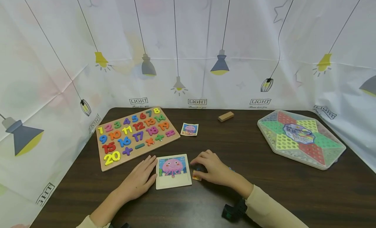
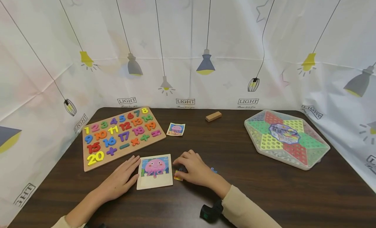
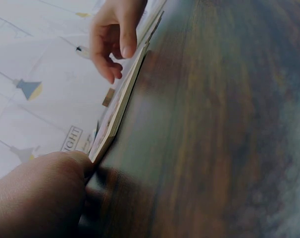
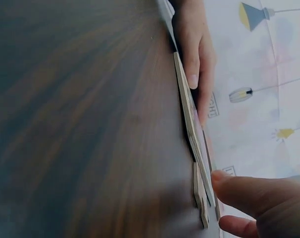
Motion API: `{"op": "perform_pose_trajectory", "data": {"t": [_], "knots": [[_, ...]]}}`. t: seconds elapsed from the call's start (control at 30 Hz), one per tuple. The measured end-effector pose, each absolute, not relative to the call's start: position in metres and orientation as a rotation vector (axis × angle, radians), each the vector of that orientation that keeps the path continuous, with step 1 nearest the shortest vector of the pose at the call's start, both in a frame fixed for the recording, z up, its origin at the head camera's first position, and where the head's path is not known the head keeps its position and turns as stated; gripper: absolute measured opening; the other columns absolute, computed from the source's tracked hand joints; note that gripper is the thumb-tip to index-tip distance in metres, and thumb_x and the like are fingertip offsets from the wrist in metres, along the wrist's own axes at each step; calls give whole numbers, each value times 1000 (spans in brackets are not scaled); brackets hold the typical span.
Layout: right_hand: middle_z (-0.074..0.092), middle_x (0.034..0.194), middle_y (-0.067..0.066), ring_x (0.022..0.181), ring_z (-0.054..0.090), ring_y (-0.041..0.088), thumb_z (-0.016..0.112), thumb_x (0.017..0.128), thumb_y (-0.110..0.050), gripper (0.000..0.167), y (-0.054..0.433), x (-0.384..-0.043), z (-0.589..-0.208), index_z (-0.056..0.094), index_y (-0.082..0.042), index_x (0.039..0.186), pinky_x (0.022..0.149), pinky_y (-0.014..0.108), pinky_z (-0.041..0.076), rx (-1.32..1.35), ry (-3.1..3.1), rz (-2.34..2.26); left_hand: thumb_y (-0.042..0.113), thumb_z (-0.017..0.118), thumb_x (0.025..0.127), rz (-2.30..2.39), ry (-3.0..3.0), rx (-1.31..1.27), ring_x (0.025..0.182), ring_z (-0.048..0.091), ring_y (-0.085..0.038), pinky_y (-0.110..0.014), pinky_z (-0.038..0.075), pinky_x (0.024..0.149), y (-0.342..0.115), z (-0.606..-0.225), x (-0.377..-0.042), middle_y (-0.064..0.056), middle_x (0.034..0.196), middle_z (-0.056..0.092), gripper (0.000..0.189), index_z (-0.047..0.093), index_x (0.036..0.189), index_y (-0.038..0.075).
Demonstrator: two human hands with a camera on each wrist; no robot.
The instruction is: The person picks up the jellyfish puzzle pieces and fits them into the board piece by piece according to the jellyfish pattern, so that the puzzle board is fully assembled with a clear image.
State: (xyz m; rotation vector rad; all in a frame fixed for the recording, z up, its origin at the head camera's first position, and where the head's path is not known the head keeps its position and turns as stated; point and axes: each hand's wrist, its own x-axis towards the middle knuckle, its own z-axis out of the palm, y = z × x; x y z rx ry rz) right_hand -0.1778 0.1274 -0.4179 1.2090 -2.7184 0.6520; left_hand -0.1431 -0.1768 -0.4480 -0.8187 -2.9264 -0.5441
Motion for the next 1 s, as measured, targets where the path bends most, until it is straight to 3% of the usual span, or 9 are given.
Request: {"op": "perform_pose_trajectory", "data": {"t": [0.53,1.0], "knots": [[52,99,-2,83,35,10,69,78,-43,42,141,-165,-425,65,-14,109,67,28,26,1196,-2666,594,31,45,96,-547,-2938,-811,137,18,-28,-46,19,108,-177,-448,-143,-13,147,27,55,33,142,3],[51,97,-5,81,35,9,70,80,-36,37,137,-162,-429,66,-14,108,66,26,27,1158,-2689,606,31,45,96,-552,-2941,-814,137,18,-28,-46,19,108,-177,-447,-143,-12,148,26,55,33,141,3]]}}
